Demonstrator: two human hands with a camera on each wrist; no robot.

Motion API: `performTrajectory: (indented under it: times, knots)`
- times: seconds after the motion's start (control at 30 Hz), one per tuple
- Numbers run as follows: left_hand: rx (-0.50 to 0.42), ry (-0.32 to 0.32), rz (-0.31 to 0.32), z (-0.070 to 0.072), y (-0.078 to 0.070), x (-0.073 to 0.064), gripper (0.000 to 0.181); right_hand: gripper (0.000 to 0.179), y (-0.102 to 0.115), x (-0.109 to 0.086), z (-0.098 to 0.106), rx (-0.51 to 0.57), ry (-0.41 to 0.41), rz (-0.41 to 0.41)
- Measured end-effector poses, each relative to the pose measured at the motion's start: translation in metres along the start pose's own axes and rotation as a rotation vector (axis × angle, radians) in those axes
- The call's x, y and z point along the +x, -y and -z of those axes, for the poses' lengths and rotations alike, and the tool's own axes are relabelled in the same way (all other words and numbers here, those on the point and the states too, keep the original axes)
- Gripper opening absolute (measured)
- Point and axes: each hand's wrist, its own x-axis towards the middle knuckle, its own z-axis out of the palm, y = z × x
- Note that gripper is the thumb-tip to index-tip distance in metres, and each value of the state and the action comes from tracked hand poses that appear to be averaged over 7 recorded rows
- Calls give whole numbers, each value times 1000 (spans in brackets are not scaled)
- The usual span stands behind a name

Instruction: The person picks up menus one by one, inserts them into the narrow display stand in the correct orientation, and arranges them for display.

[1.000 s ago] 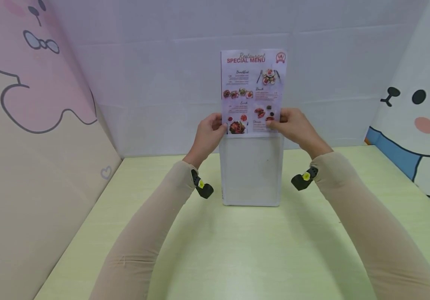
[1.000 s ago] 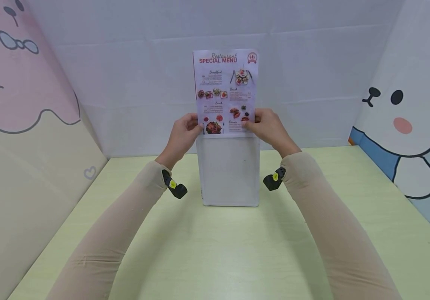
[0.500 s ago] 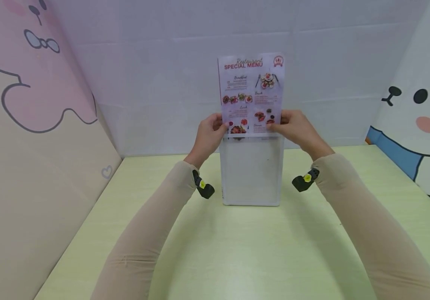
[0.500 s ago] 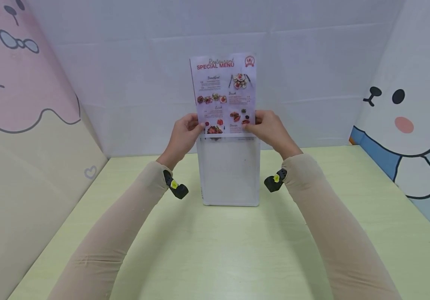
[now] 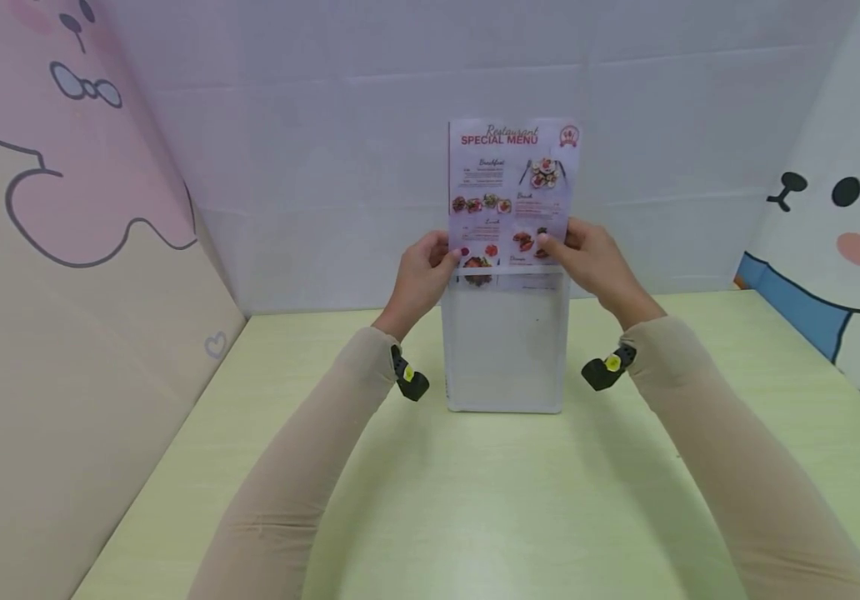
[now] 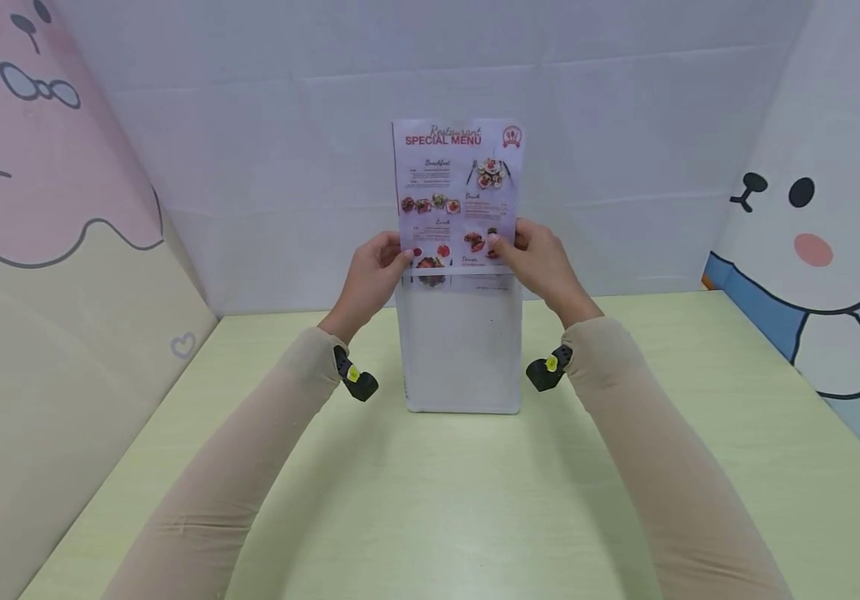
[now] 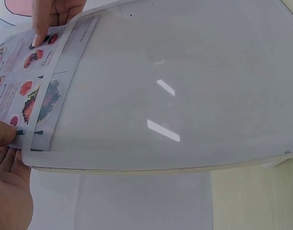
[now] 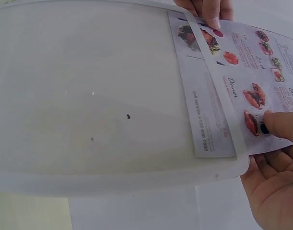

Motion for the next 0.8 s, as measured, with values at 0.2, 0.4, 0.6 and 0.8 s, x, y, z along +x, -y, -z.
performTrajectory:
  times: [0.2,0.4,0.6,0.8]
  knots:
    - [-3,-6,-13,0,0,0,19,49,4,1,2,1,-10,11]
    - [-16,7,-30,1,0,0,18,47,4,0,0,18,-15,17]
    - [-23,22,-34,3,-2,-1,18,47,4,-1,0,8,-9,22]
    - [-33,30,-27,2,-4,-3,19,46,2,-3,0,4,0,37]
